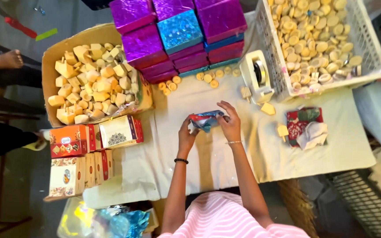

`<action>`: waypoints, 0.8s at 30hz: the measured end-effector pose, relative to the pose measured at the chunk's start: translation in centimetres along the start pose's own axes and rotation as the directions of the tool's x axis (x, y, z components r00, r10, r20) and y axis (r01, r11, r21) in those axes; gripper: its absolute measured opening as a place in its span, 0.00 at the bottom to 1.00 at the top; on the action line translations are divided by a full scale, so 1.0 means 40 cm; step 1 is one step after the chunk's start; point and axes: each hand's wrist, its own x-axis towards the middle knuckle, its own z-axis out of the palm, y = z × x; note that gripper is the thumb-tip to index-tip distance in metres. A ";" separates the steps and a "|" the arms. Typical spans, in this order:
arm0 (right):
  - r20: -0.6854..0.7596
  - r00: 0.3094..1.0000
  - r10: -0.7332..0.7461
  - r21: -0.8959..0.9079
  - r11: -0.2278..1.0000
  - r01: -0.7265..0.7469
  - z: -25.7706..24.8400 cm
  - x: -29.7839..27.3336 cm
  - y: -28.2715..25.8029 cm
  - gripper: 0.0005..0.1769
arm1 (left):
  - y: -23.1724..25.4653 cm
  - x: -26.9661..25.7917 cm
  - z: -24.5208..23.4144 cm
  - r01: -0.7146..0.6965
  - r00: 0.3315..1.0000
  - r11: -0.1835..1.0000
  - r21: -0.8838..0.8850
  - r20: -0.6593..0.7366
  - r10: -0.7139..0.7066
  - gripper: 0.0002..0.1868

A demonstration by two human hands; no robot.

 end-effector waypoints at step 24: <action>0.338 0.908 -0.249 -0.892 0.221 0.393 0.141 -0.005 -0.161 0.10 | 0.082 0.042 -0.074 -0.237 0.971 0.961 -0.141 0.007 0.240 0.34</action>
